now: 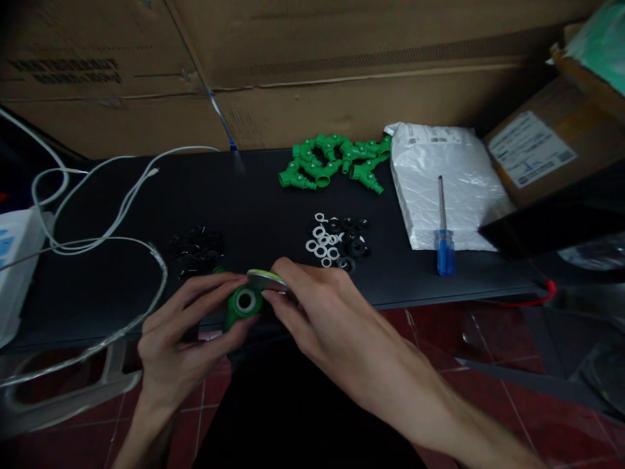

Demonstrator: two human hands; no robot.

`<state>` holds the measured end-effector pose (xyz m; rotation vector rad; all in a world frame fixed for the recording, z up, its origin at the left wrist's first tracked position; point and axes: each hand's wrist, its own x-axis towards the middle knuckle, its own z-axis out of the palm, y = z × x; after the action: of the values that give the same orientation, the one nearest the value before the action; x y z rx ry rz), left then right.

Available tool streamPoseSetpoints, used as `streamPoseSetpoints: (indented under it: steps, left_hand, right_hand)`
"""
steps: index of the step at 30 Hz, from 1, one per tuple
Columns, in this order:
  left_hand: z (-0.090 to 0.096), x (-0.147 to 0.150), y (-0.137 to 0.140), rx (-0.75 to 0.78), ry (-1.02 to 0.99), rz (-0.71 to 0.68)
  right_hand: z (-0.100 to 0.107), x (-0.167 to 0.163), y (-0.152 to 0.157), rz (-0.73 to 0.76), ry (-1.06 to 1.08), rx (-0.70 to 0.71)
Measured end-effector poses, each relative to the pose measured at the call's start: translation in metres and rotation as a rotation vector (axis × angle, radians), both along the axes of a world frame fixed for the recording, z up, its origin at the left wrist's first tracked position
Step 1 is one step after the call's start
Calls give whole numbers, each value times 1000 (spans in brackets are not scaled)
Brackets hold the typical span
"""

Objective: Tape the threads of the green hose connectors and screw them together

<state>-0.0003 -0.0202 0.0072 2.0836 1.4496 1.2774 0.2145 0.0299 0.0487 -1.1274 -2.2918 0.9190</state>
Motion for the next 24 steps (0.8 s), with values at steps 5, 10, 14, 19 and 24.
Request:
streamPoseSetpoints:
  steps: [5,10,14,19,24]
  left_hand:
    - [-2,1,-2,18,-22,22]
    - [-4,3,-2,54,-42,44]
    - [-7,5,-2,61,-72,46]
    - [-13,6,-4,50,-124,63]
    - [-18,7,-7,-3,-222,78]
  right_hand:
    - [1,-6,7,-22,81,-196]
    - [1,-7,6,-50,245,-397]
    - [-4,-7,3,-70,385,-520]
    - [-7,-10,0,-111,533,-658]
    - [-10,-13,-4,-143,638,-743]
